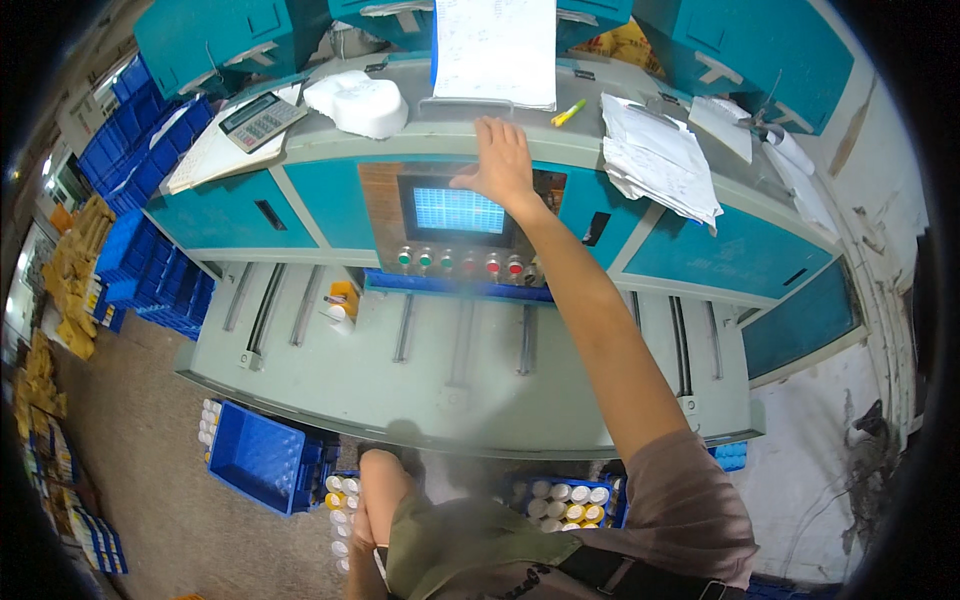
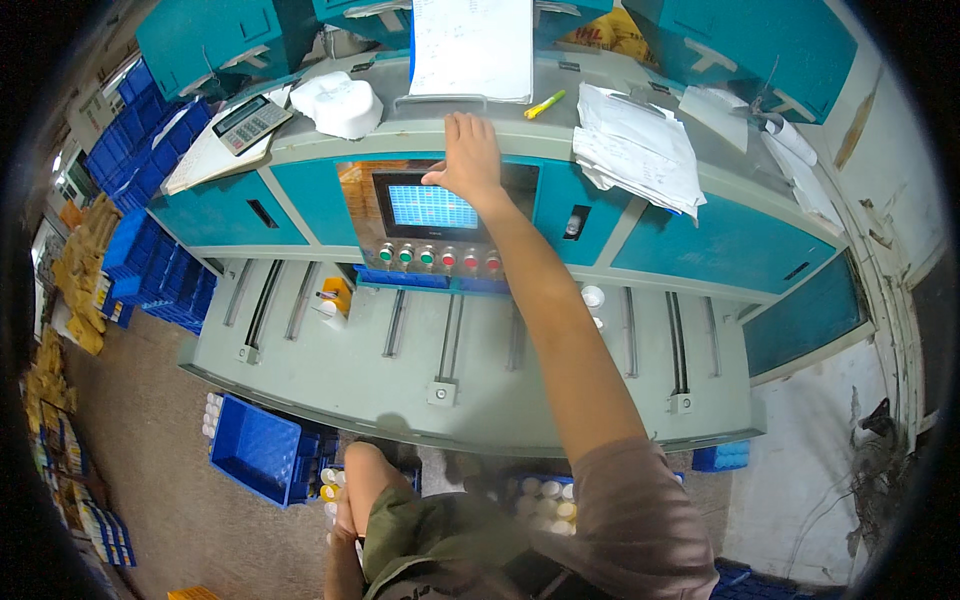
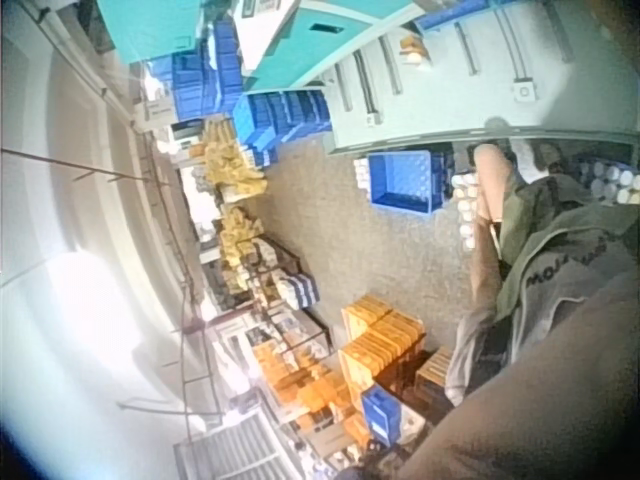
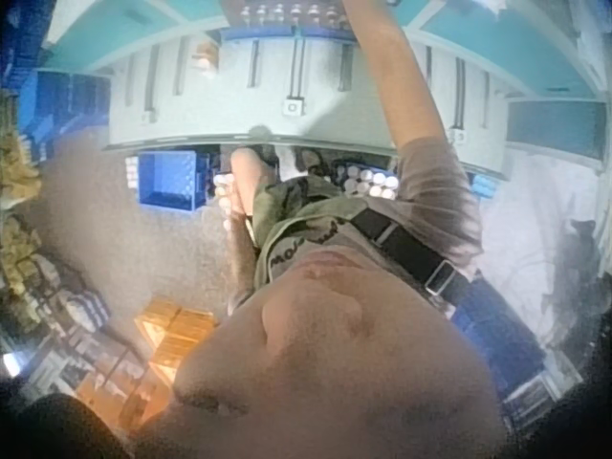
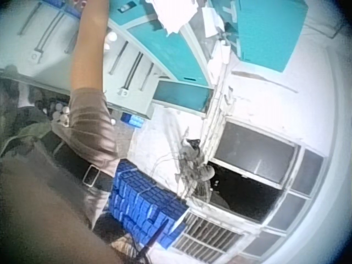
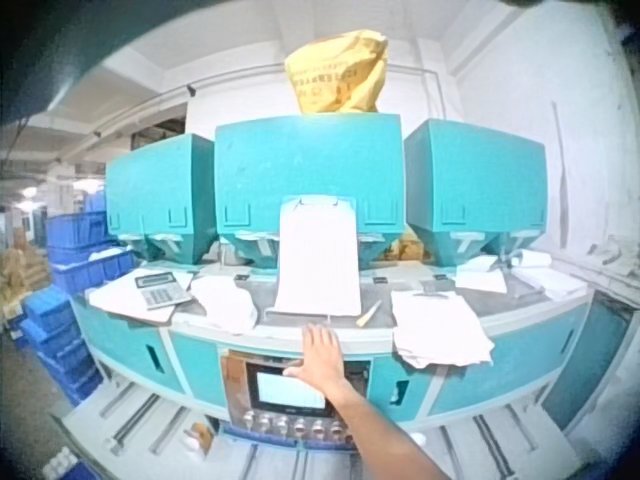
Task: The person operates a machine's touchscreen, writes on a clipboard, and uses a calculator. They then pick up small white and yellow containers from blue bins, place them into a blue tray, and carry the tray to the machine to load the containers into the machine's slots.
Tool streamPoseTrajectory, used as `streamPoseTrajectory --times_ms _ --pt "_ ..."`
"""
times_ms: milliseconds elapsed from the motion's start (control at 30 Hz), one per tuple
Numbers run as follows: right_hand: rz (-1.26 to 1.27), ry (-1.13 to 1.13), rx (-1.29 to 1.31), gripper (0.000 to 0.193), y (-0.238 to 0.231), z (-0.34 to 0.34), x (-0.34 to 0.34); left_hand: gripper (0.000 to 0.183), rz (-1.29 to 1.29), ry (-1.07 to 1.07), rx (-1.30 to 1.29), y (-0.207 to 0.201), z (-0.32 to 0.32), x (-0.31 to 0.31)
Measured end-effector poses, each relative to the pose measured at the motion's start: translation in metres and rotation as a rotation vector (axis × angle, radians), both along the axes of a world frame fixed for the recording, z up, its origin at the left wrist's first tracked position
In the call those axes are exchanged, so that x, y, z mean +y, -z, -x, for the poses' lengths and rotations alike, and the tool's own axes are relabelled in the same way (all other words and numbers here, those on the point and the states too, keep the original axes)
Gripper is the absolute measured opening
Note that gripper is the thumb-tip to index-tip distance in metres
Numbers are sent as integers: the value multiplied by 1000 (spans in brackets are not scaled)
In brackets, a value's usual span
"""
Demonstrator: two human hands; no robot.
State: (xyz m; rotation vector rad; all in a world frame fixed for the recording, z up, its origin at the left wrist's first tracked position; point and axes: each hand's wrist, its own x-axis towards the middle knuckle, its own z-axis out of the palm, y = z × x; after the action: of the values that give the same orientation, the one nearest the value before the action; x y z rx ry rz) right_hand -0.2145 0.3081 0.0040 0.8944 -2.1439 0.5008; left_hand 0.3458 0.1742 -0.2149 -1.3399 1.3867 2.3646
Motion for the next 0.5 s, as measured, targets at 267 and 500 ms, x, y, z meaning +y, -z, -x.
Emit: streamPoseTrajectory --times_ms 267,500 --pt "-5 14 12 96 -2 -2 0 60 8 58 -65 12 -7 18" --pt "-5 23 2 96 -3 -3 -1 60 12 114 -140 24 -12 31"
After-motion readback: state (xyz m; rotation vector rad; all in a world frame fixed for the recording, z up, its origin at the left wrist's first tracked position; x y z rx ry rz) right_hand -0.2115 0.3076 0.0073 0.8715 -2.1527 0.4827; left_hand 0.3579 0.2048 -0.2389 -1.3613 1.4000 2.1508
